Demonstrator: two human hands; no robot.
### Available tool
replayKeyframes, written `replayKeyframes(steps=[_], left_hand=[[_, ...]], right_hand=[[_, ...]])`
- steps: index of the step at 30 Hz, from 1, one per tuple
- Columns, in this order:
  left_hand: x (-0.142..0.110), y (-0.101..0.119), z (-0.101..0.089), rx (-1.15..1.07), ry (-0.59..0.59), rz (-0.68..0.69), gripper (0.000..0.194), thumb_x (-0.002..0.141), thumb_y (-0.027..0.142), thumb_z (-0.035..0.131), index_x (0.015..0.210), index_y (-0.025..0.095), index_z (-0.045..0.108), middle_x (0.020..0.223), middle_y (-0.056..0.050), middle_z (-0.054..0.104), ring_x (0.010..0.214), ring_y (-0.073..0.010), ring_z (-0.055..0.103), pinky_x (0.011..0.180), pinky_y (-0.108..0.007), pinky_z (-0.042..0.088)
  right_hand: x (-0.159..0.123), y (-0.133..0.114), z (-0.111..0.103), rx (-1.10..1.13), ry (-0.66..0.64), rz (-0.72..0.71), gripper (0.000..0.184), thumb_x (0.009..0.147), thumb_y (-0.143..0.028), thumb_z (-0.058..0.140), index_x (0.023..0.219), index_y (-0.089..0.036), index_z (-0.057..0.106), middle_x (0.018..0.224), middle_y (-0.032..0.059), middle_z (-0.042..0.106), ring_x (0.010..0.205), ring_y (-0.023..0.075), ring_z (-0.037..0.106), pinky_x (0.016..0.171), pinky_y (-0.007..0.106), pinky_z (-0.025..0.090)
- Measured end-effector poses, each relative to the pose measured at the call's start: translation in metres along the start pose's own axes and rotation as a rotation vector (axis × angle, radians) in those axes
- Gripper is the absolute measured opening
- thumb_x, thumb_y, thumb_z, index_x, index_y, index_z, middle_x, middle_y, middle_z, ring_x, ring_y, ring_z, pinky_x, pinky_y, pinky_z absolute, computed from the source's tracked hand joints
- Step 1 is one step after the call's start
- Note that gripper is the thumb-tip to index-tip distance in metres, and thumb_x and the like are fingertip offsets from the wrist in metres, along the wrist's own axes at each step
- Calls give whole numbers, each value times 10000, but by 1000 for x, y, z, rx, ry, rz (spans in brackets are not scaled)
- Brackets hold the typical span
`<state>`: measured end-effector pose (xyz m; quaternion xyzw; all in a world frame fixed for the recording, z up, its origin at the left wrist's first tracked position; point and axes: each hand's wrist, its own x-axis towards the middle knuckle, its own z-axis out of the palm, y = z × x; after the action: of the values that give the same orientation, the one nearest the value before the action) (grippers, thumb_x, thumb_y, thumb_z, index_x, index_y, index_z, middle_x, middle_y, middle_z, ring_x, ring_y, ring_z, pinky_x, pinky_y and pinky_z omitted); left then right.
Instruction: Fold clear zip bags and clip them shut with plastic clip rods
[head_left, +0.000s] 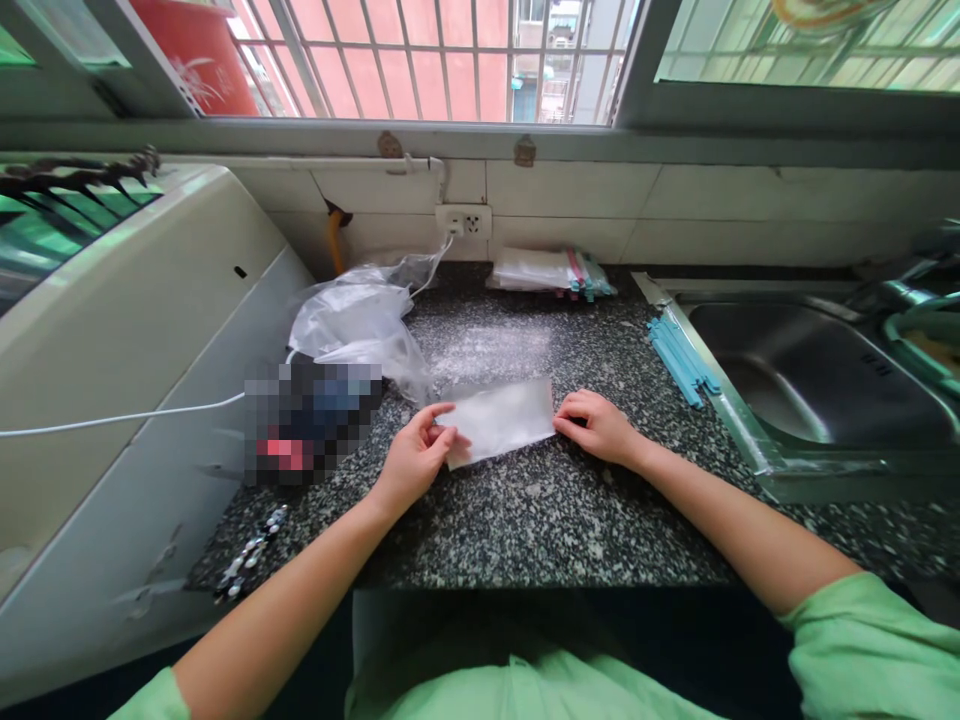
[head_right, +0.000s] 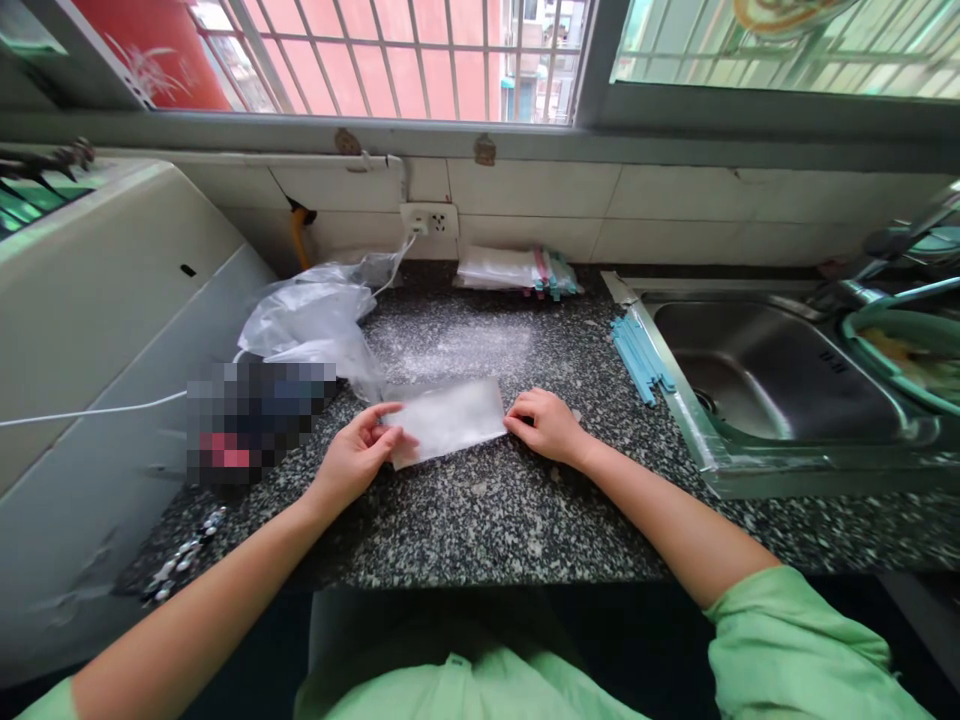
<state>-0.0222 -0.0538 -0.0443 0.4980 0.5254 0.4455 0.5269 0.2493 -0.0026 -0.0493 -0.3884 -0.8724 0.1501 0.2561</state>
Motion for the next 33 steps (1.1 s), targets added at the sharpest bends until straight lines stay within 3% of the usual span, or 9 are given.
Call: replayKeyframes(steps=[3,5,7,10,13,17,23,28,33], left_hand=[[0,-4,0,-8,-8,5,686,740,403,593,1287,106,305,704,-24,676,621,-176,668,659,-338,543],[-1,-6,-1,83,7,80,690,786,369,541,1344,119,222,760,-34,660,652,-173,661,663,-348,540],[-3,-6,-4,292,96,271,610,805,319,525,1335,154,272,875,-63,630,725,-166,635,692,-350,527],[-8,-4,-7,663,269,637,425,777,242,576,1190,217,476,1040,-86,544,915,-195,557,805,-376,484],[-11,1,-8,879,312,796,306,776,218,588,1080,243,558,1136,-91,481,1037,-235,485,870,-408,446],[-10,2,-8,961,220,872,172,790,230,577,958,221,612,1092,-91,528,1014,-233,491,871,-402,442],[-5,-5,-4,1005,-81,828,120,818,252,541,842,193,643,932,-70,635,877,-192,570,803,-352,460],[-2,-8,-3,1015,-107,758,117,794,259,575,846,181,644,939,-74,640,866,-197,593,784,-356,477],[-2,-10,-3,1021,-88,795,113,813,232,541,834,177,638,905,-74,638,831,-183,595,754,-332,496]], right_hand=[[1,0,1,-5,10,33,162,804,-220,572,653,-171,607,665,28,618,650,136,514,653,282,405],[0,-1,1,-9,32,49,130,790,-220,592,669,-172,605,658,24,618,649,138,518,647,280,406],[-1,-2,1,-16,80,64,109,776,-218,608,678,-172,593,649,22,608,642,141,519,628,275,411],[-3,-5,-1,-35,130,-13,100,785,-237,602,711,-172,584,672,32,595,666,150,519,630,278,427],[-4,-10,-2,-85,84,-208,102,812,-268,575,791,-178,619,742,52,603,720,159,512,661,287,433],[-4,-14,1,-198,57,-391,124,830,-266,556,833,-191,655,772,53,606,708,149,490,650,279,420],[-3,-15,5,-283,66,-422,169,860,-222,508,751,-184,631,749,47,611,706,145,480,654,266,410],[-3,-17,6,-335,38,-446,194,873,-192,467,732,-181,599,745,47,601,713,148,476,668,272,400],[-2,-19,5,-322,85,-433,162,854,-185,479,721,-182,572,736,48,601,715,154,479,675,278,414]])
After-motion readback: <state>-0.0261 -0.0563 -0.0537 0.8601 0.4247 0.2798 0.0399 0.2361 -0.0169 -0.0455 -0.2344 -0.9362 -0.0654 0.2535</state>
